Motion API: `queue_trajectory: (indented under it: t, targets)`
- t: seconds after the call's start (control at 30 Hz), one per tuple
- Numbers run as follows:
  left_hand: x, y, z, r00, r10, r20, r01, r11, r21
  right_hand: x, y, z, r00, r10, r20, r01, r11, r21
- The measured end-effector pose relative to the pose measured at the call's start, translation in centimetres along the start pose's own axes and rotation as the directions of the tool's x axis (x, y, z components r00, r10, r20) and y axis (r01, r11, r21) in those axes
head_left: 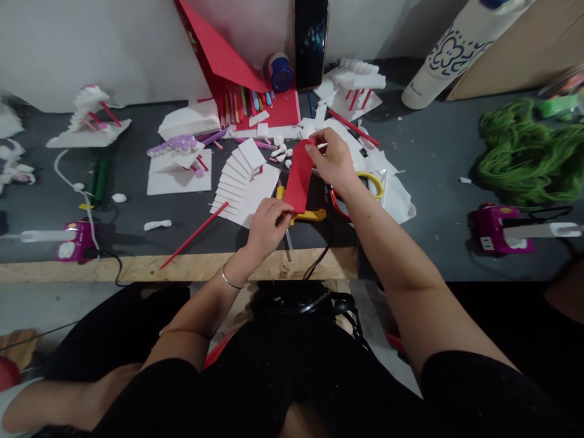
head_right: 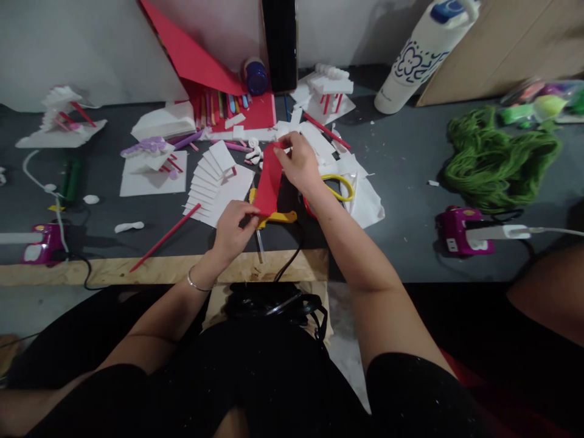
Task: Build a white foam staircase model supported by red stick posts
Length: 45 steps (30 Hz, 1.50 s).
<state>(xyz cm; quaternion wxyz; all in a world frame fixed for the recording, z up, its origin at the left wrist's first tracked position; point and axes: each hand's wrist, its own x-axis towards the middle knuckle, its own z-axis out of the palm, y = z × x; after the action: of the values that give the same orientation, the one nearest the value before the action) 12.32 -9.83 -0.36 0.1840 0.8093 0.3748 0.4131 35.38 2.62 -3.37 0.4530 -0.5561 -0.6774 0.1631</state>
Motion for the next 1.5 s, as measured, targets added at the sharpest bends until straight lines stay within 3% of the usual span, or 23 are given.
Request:
queue_trajectory:
  t: [0.17, 0.43, 0.5, 0.6, 0.67, 0.8, 0.93, 1.03, 1.13, 1.23, 1.33, 1.43, 1.5]
  targets:
    - [0.6, -0.3, 0.3, 0.974, -0.224, -0.027, 0.221, 0.972, -0.082, -1.9, -3.4, -2.9, 0.997, -0.076, -0.005, 0.075, 0.992, -0.105]
    - [0.8, -1.0, 0.9, 0.957, -0.272, -0.097, 0.258, 0.957, -0.133, -7.7, -9.1, -5.4, 0.977, -0.169, 0.126, 0.156, 0.982, 0.109]
    - [0.6, -1.1, 1.2, 0.954, -0.283, -0.095, 0.270, 0.954, -0.127, -8.6, -9.7, -5.6, 0.980, -0.151, 0.130, 0.132, 0.981, 0.145]
    - [0.3, -0.8, 1.7, 0.948, -0.312, -0.054, 0.306, 0.946, -0.104, -8.9, -10.0, -5.8, 0.996, -0.004, 0.087, -0.009, 0.988, 0.153]
    - [0.3, -0.4, 1.9, 0.944, -0.330, -0.027, 0.325, 0.939, -0.113, -8.9, -10.0, -5.9, 0.990, 0.064, 0.126, -0.086, 0.980, 0.180]
    - [0.5, 0.5, 2.1, 0.923, -0.382, -0.052, 0.366, 0.910, -0.194, -9.3, -9.8, -5.7, 0.975, -0.013, 0.222, -0.064, 0.940, 0.335]
    - [0.7, 1.4, 2.5, 0.898, -0.441, -0.004, 0.411, 0.840, -0.356, -10.0, -9.5, -5.3, 0.967, 0.051, 0.250, -0.150, 0.906, 0.396]
    - [0.7, 2.1, 2.5, 0.898, -0.437, 0.050, 0.409, 0.788, -0.461, -10.1, -9.3, -5.0, 0.964, 0.107, 0.243, -0.196, 0.904, 0.381]
    - [0.9, 2.8, 1.6, 0.915, -0.399, 0.066, 0.389, 0.822, -0.416, -9.9, -9.0, -4.9, 0.961, 0.132, 0.242, -0.208, 0.922, 0.326]
    - [1.2, 3.3, 0.4, 0.951, -0.298, 0.083, 0.310, 0.922, -0.233, -9.6, -8.9, -4.9, 0.984, -0.009, 0.178, -0.027, 0.980, 0.199]
    - [1.4, 3.5, -0.5, 0.979, -0.188, 0.080, 0.190, 0.982, -0.017, -9.4, -9.3, -5.1, 0.970, -0.205, 0.133, 0.196, 0.977, 0.083]
    - [1.5, 3.6, -1.0, 0.994, -0.068, 0.090, 0.056, 0.991, 0.122, -9.5, -9.8, -5.5, 0.962, -0.226, 0.154, 0.228, 0.974, 0.001]
    - [1.6, 3.8, -1.3, 0.996, -0.023, 0.082, 0.014, 0.994, 0.112, -9.7, -10.0, -5.7, 0.966, -0.184, 0.183, 0.190, 0.982, -0.013]
